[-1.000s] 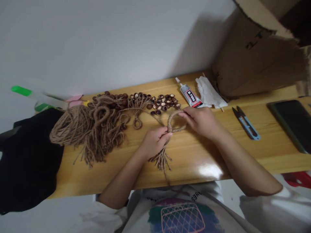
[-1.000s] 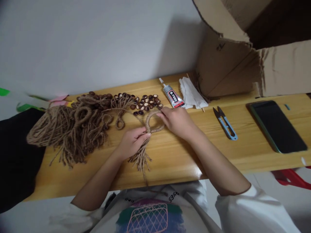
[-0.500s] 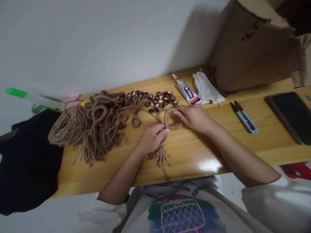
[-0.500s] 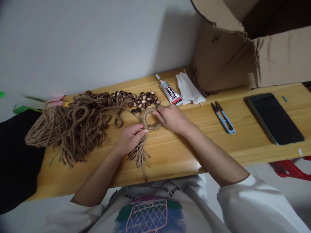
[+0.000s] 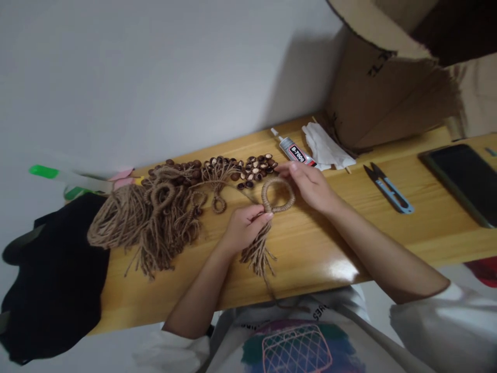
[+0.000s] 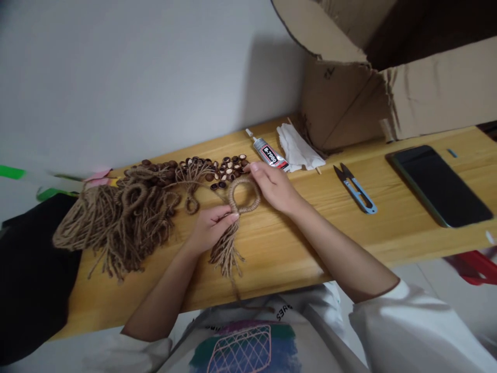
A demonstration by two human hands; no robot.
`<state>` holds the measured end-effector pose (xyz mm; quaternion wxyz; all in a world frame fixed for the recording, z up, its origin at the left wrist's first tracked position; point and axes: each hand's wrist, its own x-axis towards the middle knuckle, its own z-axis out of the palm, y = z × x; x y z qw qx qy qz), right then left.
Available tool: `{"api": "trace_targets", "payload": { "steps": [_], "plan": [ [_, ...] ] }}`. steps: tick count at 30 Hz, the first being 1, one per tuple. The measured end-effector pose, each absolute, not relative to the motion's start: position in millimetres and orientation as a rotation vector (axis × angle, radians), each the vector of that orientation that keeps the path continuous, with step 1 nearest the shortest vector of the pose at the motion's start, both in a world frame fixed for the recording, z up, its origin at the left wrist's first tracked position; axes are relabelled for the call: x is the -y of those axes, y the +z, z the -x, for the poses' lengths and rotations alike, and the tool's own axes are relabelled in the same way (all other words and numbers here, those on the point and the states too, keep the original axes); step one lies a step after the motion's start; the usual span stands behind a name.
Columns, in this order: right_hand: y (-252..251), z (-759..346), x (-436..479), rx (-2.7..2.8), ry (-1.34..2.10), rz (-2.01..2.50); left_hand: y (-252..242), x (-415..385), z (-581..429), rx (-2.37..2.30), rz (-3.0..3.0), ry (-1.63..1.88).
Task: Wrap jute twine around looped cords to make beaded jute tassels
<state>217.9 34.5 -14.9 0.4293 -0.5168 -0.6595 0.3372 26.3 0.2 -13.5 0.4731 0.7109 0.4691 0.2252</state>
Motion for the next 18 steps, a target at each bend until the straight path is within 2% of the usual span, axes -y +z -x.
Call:
{"api": "trace_targets", "payload": {
  "steps": [8, 18],
  "plan": [
    [-6.8, -188.4, -18.3, 2.031, 0.483, 1.667, -15.5, 0.8, -33.4, -1.136, -1.814, 0.517],
    [-19.5, -179.7, -22.9, 2.081, 0.281, 1.630, -21.4, -1.1, -31.0, -1.161, -1.645, 0.567]
  ]
}}
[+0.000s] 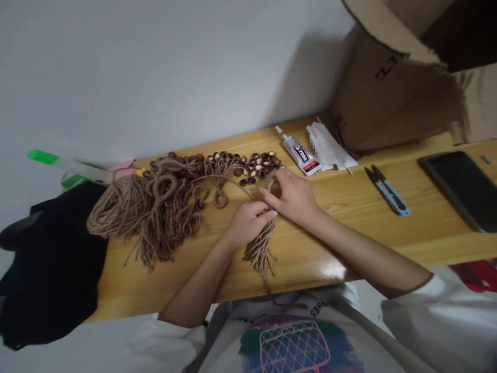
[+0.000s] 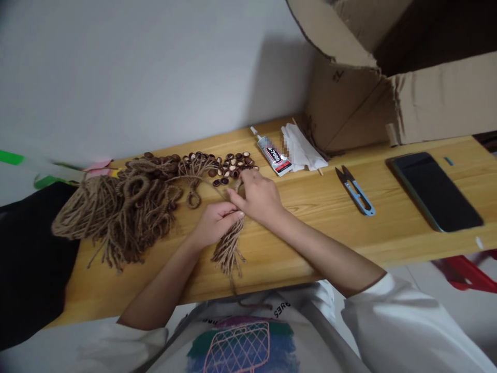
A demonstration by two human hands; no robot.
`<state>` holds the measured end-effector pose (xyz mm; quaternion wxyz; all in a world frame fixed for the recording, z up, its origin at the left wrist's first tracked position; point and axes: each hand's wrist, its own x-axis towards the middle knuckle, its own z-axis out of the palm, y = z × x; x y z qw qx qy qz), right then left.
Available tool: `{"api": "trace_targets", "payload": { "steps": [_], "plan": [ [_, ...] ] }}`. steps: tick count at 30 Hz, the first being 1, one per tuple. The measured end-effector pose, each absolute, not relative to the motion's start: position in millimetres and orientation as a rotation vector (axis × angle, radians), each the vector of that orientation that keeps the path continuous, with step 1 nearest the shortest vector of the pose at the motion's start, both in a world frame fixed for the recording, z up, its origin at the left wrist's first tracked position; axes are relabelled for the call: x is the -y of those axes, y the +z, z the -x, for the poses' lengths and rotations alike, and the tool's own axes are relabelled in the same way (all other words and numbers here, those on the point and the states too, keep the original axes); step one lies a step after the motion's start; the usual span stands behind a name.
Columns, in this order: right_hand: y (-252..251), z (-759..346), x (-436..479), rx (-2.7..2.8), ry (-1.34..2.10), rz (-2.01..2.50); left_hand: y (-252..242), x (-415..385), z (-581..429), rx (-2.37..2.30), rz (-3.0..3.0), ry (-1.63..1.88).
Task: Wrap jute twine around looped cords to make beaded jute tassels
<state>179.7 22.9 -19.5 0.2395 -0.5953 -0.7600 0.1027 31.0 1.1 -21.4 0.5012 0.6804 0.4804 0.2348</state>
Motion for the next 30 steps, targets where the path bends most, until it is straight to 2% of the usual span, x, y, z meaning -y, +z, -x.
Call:
{"api": "trace_targets", "payload": {
  "steps": [5, 9, 11, 15, 21, 25, 30],
  "plan": [
    [-22.5, -182.7, -28.2, 2.023, 0.412, 1.402, -24.5, -2.4, -34.6, -1.144, -1.523, 0.706],
    [-20.8, -192.3, -30.9, 1.685, 0.393, 1.259, -23.3, -2.8, -37.6, -1.143, -1.278, 0.998],
    [-19.0, -196.8, -31.0, 1.524, 0.508, 1.283, -18.8, -3.7, -38.9, -1.147, -1.215, 1.116],
    [-6.7, -190.6, -22.1, 1.491, 0.830, 1.212, 2.6, -6.1, -44.0, -1.117, -1.207, 1.282],
    [30.4, -153.2, 5.1, 1.541, 0.743, 1.151, 52.3, 0.5, -64.6, -0.948, -1.103, 1.541],
    [51.3, -149.0, 10.1, 1.493, 0.627, 1.199, 75.8, 3.7, -68.1, -0.889, -1.155, 1.462],
    [66.1, -163.4, 10.4, 1.524, 0.667, 1.160, 87.3, 0.7, -47.6, -0.881, -1.285, 1.301]
  ]
}}
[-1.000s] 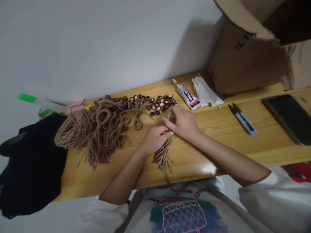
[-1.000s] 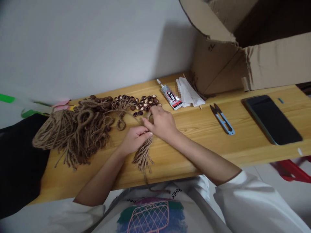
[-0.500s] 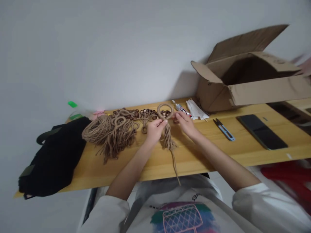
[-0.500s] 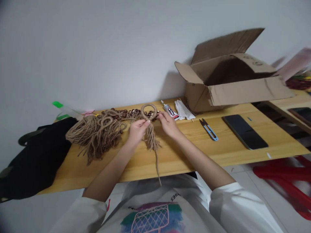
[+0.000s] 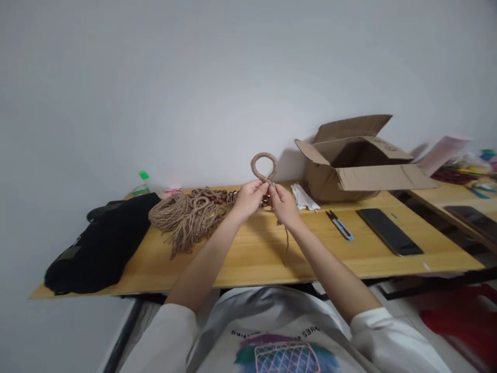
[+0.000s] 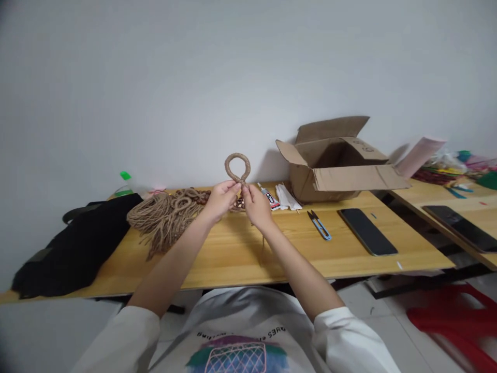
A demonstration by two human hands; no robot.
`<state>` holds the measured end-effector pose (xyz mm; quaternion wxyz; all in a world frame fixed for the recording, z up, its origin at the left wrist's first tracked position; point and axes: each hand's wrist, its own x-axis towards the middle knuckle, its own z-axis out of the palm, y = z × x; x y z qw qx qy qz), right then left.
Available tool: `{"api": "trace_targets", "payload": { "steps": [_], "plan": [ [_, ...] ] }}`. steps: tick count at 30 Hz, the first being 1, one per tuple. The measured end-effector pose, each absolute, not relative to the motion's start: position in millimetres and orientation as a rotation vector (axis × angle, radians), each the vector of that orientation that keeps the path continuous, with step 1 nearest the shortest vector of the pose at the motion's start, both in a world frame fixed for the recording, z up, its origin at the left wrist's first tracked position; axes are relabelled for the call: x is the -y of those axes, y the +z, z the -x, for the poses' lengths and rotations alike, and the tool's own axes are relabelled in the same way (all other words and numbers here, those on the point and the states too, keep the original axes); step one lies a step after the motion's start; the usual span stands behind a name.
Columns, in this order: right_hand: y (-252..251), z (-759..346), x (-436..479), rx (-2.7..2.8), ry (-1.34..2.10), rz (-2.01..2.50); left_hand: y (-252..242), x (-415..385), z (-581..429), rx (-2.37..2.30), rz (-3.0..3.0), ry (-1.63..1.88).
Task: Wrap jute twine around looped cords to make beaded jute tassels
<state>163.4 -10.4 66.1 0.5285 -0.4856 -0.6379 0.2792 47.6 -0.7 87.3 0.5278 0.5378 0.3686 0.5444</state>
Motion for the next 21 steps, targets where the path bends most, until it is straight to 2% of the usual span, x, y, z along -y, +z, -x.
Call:
{"api": "trace_targets", "payload": {
  "steps": [4, 11, 21],
  "plan": [
    [73.2, -166.7, 14.3, 1.549, 0.821, 1.089, 91.0, 3.7, -35.9, -0.839, -1.341, 1.224],
    [85.0, -157.0, 29.1, 1.179, 1.435, 0.707, 98.6, 16.0, -37.1, -0.665, -1.098, 1.146],
    [65.6, -165.5, 18.7, 1.004, 1.800, 0.577, 77.3, -4.9, -31.8, -0.606, -1.098, 1.012]
  ]
}}
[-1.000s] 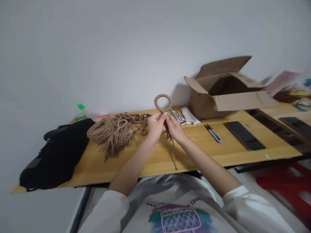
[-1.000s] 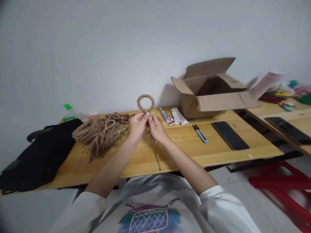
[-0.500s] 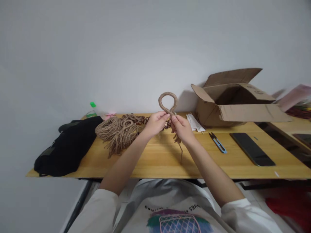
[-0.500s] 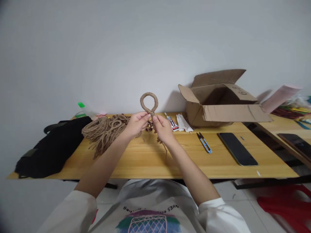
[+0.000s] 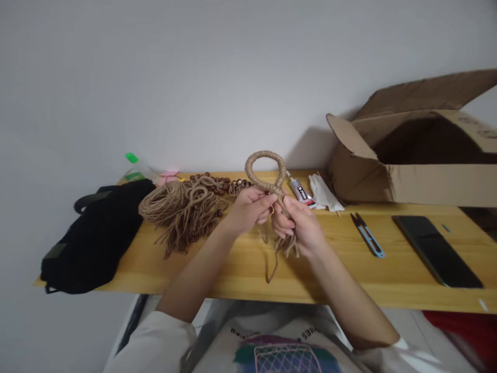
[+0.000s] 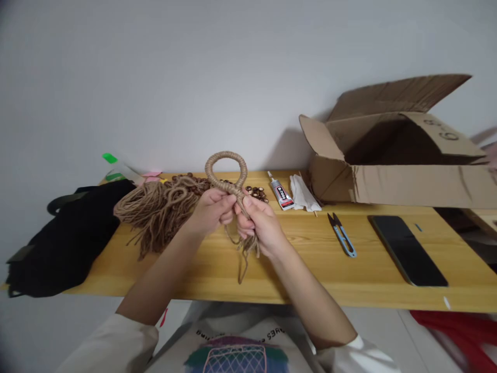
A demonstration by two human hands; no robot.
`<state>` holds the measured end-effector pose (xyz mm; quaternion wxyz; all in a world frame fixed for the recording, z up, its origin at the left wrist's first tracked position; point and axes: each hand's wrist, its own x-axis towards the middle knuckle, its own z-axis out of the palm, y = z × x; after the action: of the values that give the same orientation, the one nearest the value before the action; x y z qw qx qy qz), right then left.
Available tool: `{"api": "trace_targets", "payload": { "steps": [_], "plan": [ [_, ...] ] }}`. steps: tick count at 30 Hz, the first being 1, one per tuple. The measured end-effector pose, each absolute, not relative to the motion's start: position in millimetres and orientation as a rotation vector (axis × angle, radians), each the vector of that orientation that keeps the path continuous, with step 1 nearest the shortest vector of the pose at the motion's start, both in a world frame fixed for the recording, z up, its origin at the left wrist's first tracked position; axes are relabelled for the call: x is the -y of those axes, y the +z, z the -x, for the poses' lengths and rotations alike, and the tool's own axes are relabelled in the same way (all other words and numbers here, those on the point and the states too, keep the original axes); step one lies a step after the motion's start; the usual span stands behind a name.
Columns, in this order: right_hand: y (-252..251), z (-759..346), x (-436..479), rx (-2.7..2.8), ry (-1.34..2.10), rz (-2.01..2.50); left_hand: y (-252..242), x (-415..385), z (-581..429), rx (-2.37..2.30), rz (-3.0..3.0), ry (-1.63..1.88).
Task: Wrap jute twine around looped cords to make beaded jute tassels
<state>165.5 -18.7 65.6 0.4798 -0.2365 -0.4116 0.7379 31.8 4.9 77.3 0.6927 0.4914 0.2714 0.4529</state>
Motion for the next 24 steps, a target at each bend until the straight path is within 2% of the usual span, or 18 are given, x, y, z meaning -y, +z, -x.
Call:
{"api": "trace_targets", "payload": {
  "steps": [9, 24],
  "plan": [
    [53.9, -188.3, 12.6, 1.189, 1.802, 0.784, 66.7, -5.3, -33.3, -0.666, -1.349, 0.828],
    [35.8, -183.0, 17.0, 0.830, 1.898, 0.832, 68.6, -8.1, -36.1, -0.792, -1.480, 0.724]
  ]
}}
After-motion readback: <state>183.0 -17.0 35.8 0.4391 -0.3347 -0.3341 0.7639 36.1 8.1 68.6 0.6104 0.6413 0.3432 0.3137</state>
